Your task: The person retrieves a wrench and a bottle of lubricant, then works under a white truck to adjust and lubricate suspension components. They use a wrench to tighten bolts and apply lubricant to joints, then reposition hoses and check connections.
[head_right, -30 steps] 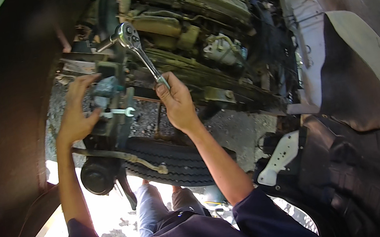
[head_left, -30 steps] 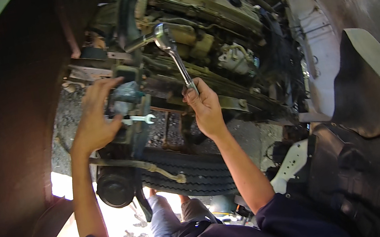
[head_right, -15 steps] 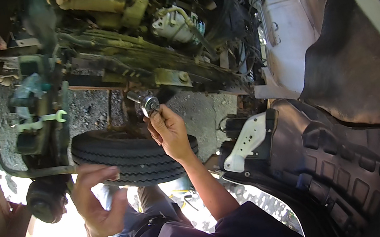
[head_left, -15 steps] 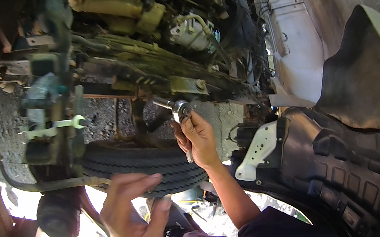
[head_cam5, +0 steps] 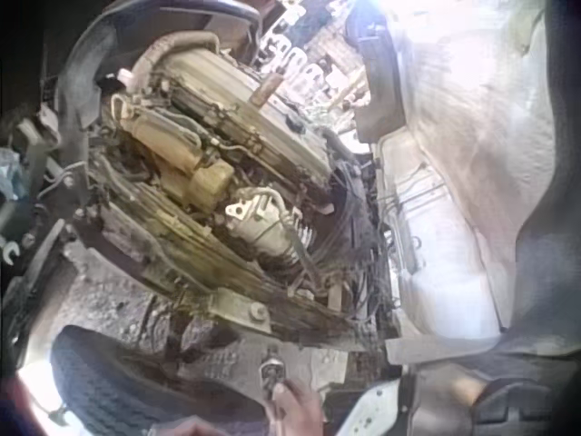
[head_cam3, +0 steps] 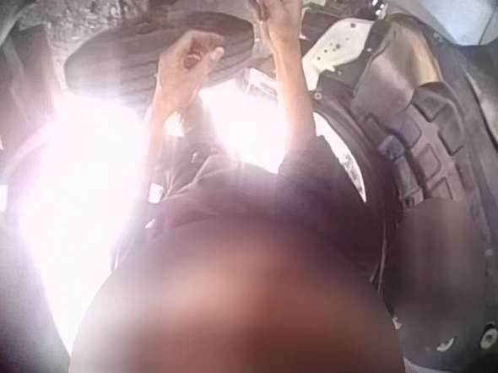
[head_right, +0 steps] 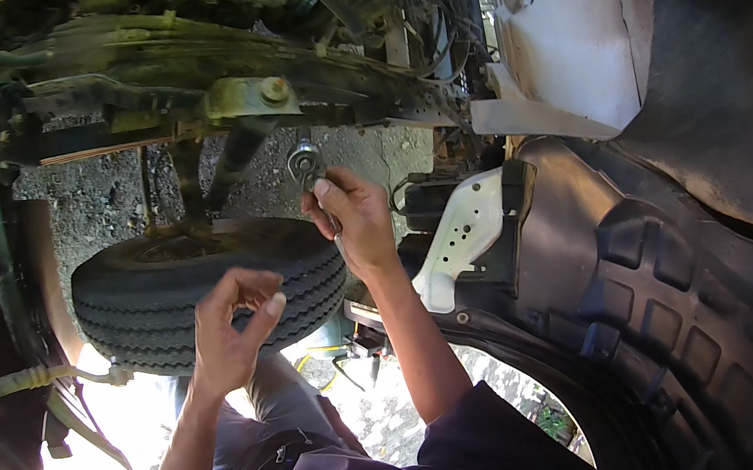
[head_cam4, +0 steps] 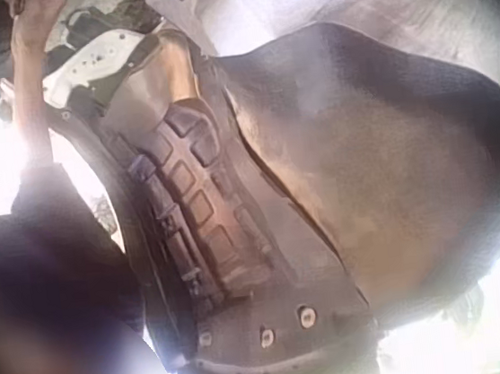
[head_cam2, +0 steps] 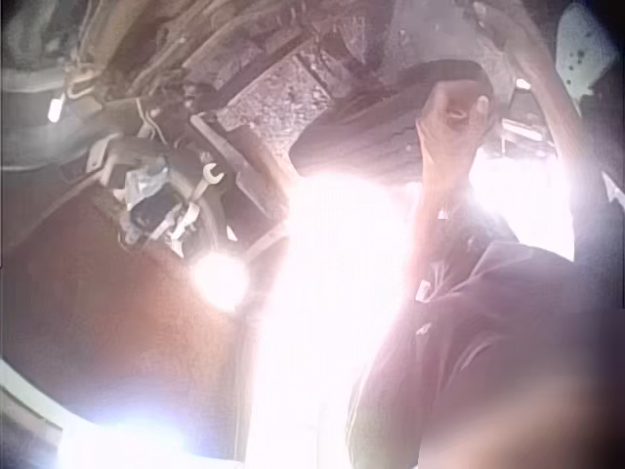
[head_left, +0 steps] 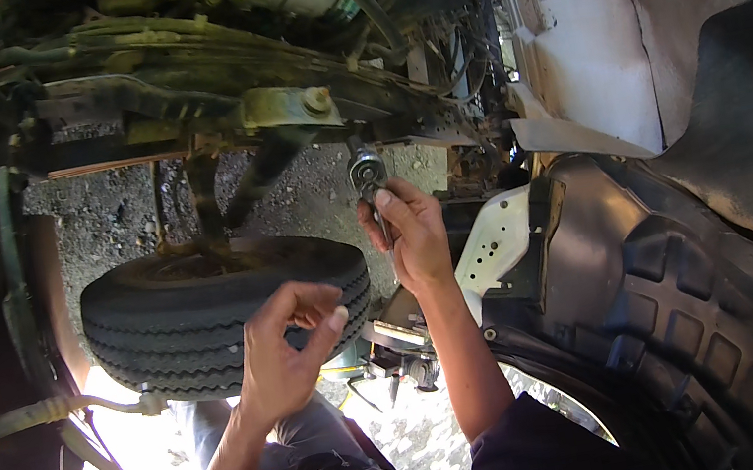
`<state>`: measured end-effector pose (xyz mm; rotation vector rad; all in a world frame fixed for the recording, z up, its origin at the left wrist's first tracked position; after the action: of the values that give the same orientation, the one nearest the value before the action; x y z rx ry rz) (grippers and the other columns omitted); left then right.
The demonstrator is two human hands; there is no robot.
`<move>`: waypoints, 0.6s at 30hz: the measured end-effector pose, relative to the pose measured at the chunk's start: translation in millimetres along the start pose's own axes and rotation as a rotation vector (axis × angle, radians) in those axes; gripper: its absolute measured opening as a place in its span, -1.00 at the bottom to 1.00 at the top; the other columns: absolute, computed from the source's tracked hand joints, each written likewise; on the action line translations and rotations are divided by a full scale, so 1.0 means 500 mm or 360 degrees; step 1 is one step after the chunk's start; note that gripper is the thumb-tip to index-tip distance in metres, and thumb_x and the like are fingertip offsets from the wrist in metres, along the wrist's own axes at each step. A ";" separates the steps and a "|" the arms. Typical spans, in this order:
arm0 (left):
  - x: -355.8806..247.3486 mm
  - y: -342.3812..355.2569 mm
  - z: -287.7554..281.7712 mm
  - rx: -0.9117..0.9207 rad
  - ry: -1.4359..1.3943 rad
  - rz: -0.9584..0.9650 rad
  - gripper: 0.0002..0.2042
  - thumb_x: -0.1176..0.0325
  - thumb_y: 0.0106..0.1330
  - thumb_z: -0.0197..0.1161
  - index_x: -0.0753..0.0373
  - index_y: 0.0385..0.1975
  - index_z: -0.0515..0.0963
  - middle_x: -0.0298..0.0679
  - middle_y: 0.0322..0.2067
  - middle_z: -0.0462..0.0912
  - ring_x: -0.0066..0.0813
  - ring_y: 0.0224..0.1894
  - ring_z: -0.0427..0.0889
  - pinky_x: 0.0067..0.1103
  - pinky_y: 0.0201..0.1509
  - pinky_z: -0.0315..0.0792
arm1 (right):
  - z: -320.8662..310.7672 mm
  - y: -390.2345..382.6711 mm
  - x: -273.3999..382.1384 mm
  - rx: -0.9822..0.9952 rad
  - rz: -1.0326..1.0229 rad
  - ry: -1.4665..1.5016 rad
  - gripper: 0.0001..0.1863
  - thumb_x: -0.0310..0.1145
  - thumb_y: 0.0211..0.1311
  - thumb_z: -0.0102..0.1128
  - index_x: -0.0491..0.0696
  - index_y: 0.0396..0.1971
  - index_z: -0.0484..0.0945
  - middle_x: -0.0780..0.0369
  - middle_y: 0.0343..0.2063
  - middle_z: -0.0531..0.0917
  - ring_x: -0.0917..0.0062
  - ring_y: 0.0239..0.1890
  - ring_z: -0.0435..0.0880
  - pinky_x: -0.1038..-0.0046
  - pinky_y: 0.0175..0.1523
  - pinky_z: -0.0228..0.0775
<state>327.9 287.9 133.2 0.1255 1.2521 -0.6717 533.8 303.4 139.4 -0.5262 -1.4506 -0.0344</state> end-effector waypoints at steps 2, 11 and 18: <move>0.051 0.045 0.032 -0.0064 -0.0040 -0.0041 -0.83 0.41 0.35 0.33 0.35 -0.16 0.62 -0.30 -0.39 0.68 -0.66 -0.31 0.60 -0.59 -0.14 0.49 | -0.053 0.018 -0.004 -0.0063 0.0001 -0.0014 -0.83 -0.39 0.38 0.24 -0.20 -0.22 0.59 0.25 -0.47 0.65 0.74 -0.60 0.44 0.66 -0.55 0.16; 0.235 0.283 0.190 -0.0027 -0.0029 -0.0022 -0.80 0.35 0.37 0.32 0.35 -0.16 0.61 -0.35 -0.40 0.63 -0.69 -0.36 0.51 -0.63 -0.23 0.41 | -0.263 0.198 -0.018 -0.0208 -0.0229 -0.1211 -0.69 -0.32 0.18 0.46 -0.23 -0.20 0.66 0.18 -0.40 0.74 0.58 -0.44 0.66 0.54 -0.35 0.41; 0.311 0.450 0.274 -0.0077 0.0121 0.0020 -0.74 0.25 0.33 0.32 0.33 -0.16 0.63 -0.20 -0.39 0.70 -0.41 -0.36 0.66 -0.47 -0.21 0.50 | -0.388 0.403 -0.037 -0.0148 -0.0079 -0.2352 -0.65 -0.30 0.06 0.51 -0.13 -0.15 0.73 0.05 -0.24 0.78 0.22 -0.17 0.78 0.29 -0.06 0.55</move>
<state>585.4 345.9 -21.8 0.1197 1.3385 -0.6304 779.5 406.5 51.8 -0.6031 -2.9087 0.3136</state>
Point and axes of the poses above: each hand's wrist, its own y-axis towards the middle knuckle, its own z-axis out of the palm, x = y × z, the point moved 9 cm from there along y, towards the middle knuckle
